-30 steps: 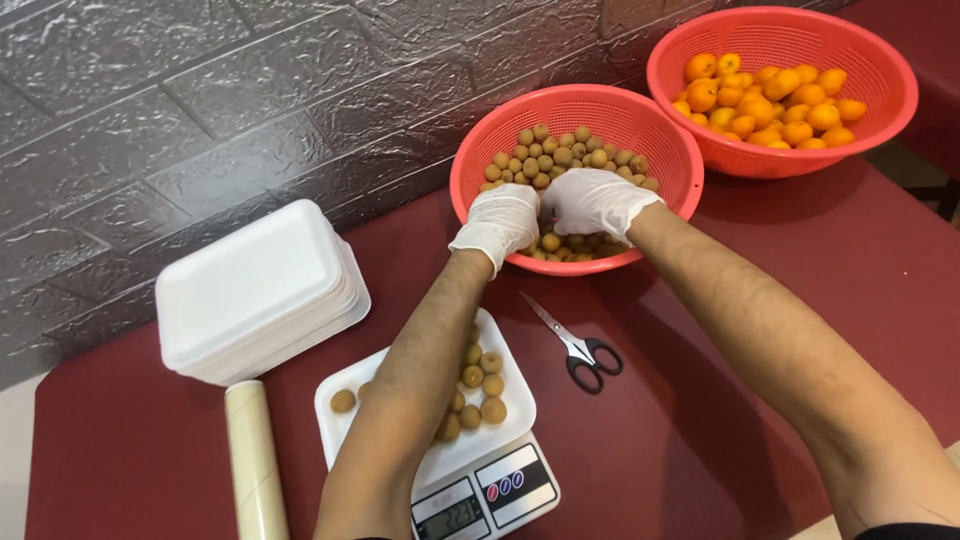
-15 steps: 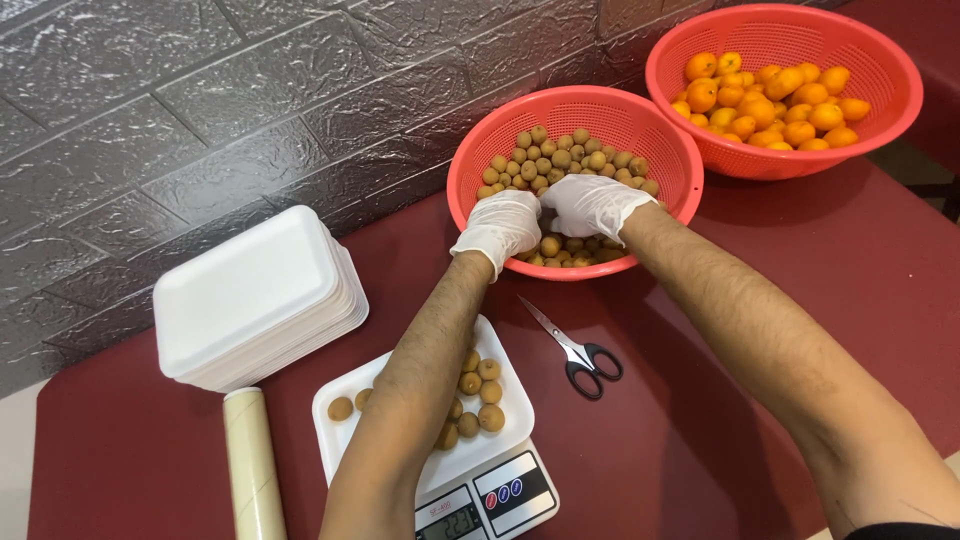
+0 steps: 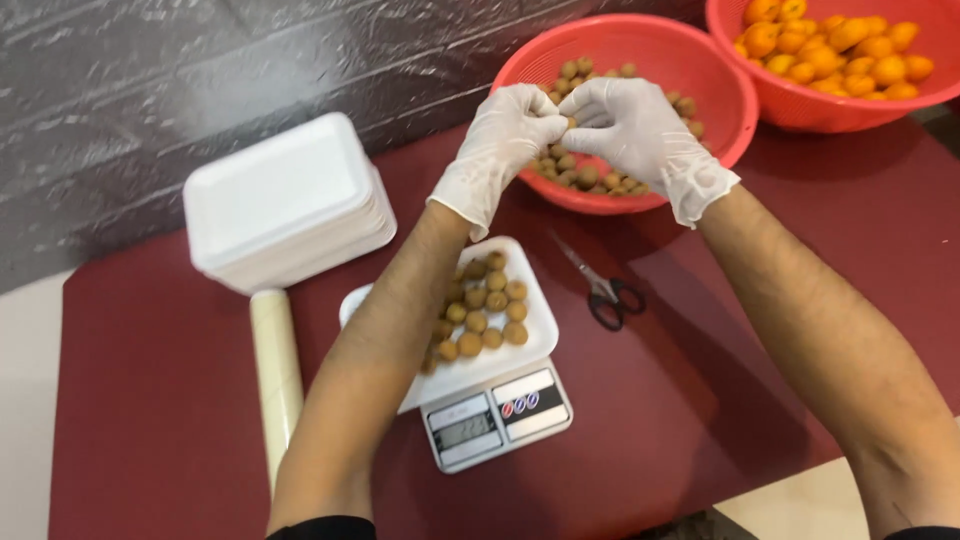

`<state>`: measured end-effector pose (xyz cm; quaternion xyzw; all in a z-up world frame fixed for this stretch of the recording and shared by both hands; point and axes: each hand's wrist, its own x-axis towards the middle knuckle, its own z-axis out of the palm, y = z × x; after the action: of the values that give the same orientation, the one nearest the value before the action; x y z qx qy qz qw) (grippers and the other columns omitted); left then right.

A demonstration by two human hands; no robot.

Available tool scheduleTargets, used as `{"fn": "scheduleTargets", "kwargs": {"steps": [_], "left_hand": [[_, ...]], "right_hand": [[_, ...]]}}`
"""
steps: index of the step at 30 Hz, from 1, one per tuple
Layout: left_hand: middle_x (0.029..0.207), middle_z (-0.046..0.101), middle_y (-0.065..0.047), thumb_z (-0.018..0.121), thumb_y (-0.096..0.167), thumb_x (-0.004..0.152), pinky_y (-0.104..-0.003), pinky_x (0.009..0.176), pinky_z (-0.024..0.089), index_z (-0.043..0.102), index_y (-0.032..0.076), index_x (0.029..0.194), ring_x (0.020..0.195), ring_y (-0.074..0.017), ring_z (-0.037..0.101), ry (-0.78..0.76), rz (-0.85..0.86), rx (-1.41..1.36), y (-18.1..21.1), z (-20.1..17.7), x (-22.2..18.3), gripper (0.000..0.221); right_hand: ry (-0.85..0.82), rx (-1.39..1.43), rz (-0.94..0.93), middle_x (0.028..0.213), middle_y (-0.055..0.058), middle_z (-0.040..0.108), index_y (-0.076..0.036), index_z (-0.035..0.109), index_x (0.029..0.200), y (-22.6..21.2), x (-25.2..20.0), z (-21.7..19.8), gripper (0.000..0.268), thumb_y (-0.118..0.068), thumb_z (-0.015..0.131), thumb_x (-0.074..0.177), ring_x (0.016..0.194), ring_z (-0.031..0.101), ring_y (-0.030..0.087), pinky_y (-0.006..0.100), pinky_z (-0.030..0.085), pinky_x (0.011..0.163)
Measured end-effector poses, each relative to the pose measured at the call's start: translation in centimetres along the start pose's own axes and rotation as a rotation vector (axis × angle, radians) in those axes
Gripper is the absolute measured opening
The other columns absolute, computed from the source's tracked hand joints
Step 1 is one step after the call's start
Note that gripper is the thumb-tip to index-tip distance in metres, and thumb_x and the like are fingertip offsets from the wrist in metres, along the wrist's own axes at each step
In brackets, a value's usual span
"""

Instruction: Weighing longans by transferring them from a bowl to a tray on a digital scale to reach a target weight.

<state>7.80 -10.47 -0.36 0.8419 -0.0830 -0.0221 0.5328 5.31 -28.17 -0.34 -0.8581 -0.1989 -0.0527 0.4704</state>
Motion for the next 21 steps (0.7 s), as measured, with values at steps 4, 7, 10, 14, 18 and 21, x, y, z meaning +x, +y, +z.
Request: {"fn": "scheduleTargets", "kwargs": {"steps": [4, 7, 10, 14, 18, 21], "left_hand": [[0.073, 0.065, 0.010, 0.069, 0.026, 0.073, -0.026, 0.069, 0.046, 0.067, 0.023, 0.072, 0.072, -0.0059, 0.058, 0.033, -0.017, 0.188, -0.3, -4.0, -5.4, 0.004], [0.081, 0.072, 0.012, 0.068, 0.032, 0.072, -0.029, 0.073, 0.049, 0.066, 0.023, 0.074, 0.079, -0.0053, 0.065, 0.056, -0.016, 0.305, -1.5, -7.1, -9.7, 0.009], [0.087, 0.076, 0.003, 0.074, 0.042, 0.078, -0.036, 0.086, 0.052, 0.077, 0.028, 0.092, 0.097, -0.0190, 0.072, 0.031, -0.091, 0.300, -4.5, -9.5, -13.1, 0.021], [0.091, 0.078, -0.005, 0.079, 0.034, 0.080, -0.039, 0.085, 0.055, 0.078, 0.020, 0.098, 0.097, -0.0244, 0.074, 0.089, -0.140, 0.273, -6.8, -11.8, -18.5, 0.023], [0.096, 0.079, 0.000, 0.082, 0.031, 0.083, -0.037, 0.087, 0.056, 0.078, 0.023, 0.099, 0.100, -0.0217, 0.074, 0.129, -0.196, 0.315, -10.9, -13.1, -21.4, 0.018], [0.093, 0.080, -0.004, 0.085, 0.024, 0.083, -0.038, 0.086, 0.057, 0.078, 0.019, 0.100, 0.098, -0.0237, 0.074, 0.179, -0.154, 0.304, -13.0, -13.7, -23.0, 0.019]], "right_hand": [[-0.059, 0.016, -0.013, 0.090, 0.001, 0.072, -0.009, 0.071, 0.106, -5.9, -3.2, 3.1, 0.016, -0.012, 0.074, 0.091, 0.084, 0.066, 0.008, 0.023, 0.056, 0.079], [-0.077, -0.063, -0.157, 0.093, 0.000, 0.071, -0.012, 0.072, 0.101, -7.4, -4.2, 6.4, 0.015, -0.011, 0.078, 0.087, 0.086, 0.065, 0.010, 0.026, 0.054, 0.082], [-0.097, -0.011, -0.203, 0.087, 0.000, 0.072, -0.018, 0.073, 0.107, -7.7, -4.9, 10.4, 0.032, -0.015, 0.086, 0.078, 0.079, 0.071, 0.014, 0.031, 0.057, 0.073], [-0.160, -0.156, -0.265, 0.084, 0.002, 0.072, -0.020, 0.071, 0.096, -10.1, -6.1, 14.7, 0.026, -0.019, 0.083, 0.074, 0.084, 0.074, 0.021, 0.038, 0.059, 0.078], [-0.296, -0.270, -0.269, 0.088, 0.001, 0.072, -0.021, 0.067, 0.096, -11.4, -7.6, 18.0, 0.025, -0.026, 0.080, 0.076, 0.091, 0.073, 0.026, 0.041, 0.058, 0.085], [-0.343, -0.375, -0.282, 0.086, -0.002, 0.069, -0.021, 0.065, 0.091, -10.6, -6.4, 20.8, 0.024, -0.026, 0.081, 0.073, 0.093, 0.071, 0.023, 0.038, 0.057, 0.086]]}}
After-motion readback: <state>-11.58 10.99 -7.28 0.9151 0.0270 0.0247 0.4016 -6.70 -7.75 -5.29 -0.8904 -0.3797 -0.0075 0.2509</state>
